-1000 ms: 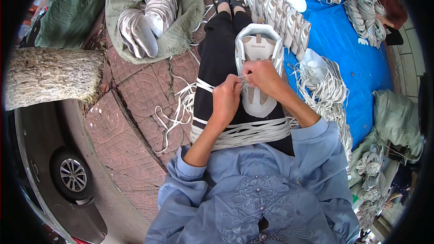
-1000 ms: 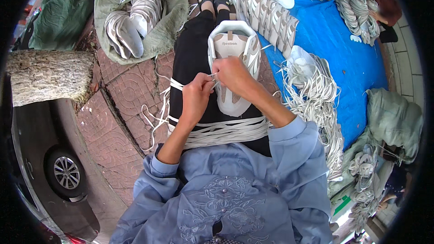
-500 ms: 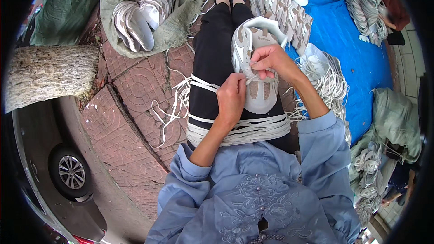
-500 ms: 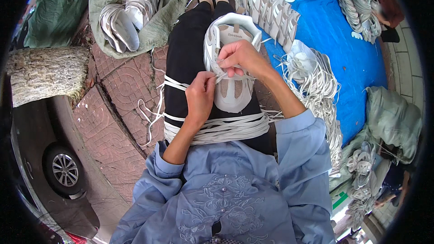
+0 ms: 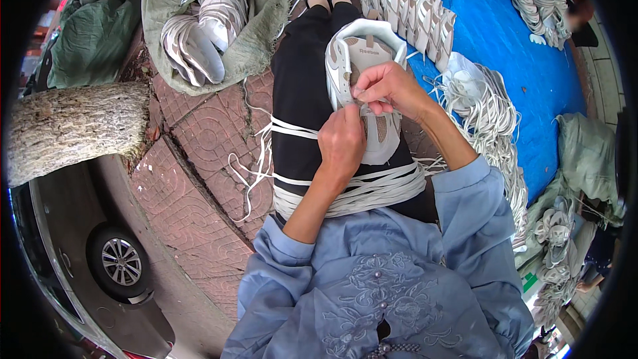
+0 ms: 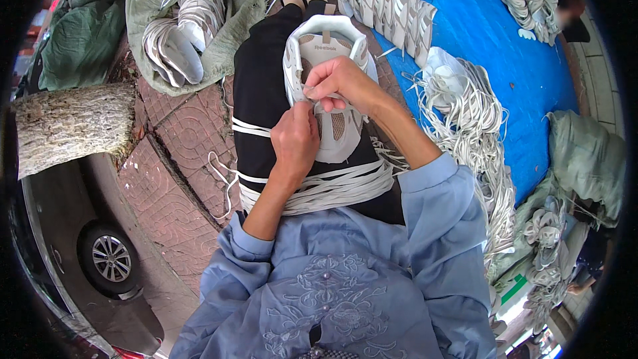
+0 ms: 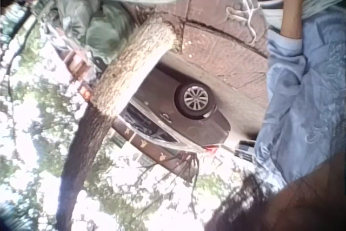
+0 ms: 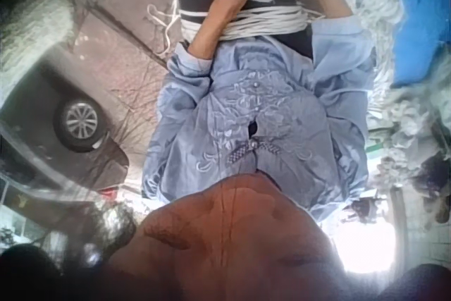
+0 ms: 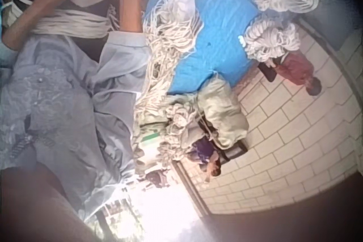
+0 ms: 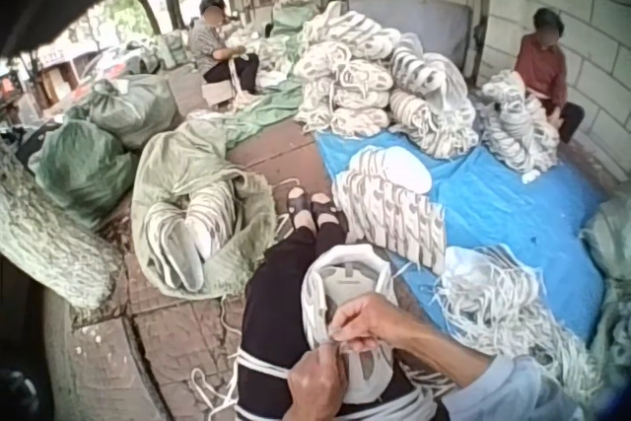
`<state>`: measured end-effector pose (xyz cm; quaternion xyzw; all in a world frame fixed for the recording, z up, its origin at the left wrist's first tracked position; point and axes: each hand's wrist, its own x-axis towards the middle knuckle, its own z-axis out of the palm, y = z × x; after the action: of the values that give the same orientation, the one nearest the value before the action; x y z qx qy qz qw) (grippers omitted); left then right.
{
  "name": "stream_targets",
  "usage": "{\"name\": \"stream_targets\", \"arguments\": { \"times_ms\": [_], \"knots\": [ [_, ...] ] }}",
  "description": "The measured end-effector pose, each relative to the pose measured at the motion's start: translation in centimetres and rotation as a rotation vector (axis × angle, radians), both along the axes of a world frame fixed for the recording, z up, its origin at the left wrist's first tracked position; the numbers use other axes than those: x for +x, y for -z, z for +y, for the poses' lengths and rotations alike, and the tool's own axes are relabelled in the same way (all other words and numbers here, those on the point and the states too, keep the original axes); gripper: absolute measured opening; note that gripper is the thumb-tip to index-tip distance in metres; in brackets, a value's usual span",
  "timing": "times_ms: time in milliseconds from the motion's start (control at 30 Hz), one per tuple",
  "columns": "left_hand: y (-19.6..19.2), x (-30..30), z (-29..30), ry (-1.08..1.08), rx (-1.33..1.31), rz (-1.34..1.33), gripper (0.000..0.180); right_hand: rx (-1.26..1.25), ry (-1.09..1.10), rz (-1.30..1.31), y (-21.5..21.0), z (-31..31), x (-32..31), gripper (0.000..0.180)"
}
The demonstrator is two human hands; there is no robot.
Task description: Insert and thread white laces into a sneaker upper.
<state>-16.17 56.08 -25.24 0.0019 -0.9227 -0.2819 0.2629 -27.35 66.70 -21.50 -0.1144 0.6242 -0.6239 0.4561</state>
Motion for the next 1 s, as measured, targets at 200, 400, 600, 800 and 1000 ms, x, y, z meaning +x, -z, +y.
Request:
{"name": "stream_targets", "arguments": {
  "times_ms": [200,400,600,800,1000],
  "knots": [
    [0.4,-1.2,0.3,0.011,-0.023,0.033,0.015,-0.085,0.051,-0.038,1.1,0.6,-0.2,0.006],
    [-2.3,-1.8,-3.5,0.317,-0.216,-0.156,0.024,-0.105,0.133,0.100,2.1,1.2,0.3,0.006],
    [-4.4,-4.0,-4.6,0.493,-0.810,-0.220,0.010,-0.070,0.211,0.200,2.9,1.0,1.1,0.005],
    [-3.7,-3.9,-4.8,0.535,-0.571,-0.396,0.023,-0.051,0.198,0.290,2.8,0.7,1.6,0.004],
    [-2.8,-2.3,-5.6,0.481,-0.601,-0.200,0.024,0.026,0.126,0.383,2.0,-0.2,1.6,0.006]
  ]
}}
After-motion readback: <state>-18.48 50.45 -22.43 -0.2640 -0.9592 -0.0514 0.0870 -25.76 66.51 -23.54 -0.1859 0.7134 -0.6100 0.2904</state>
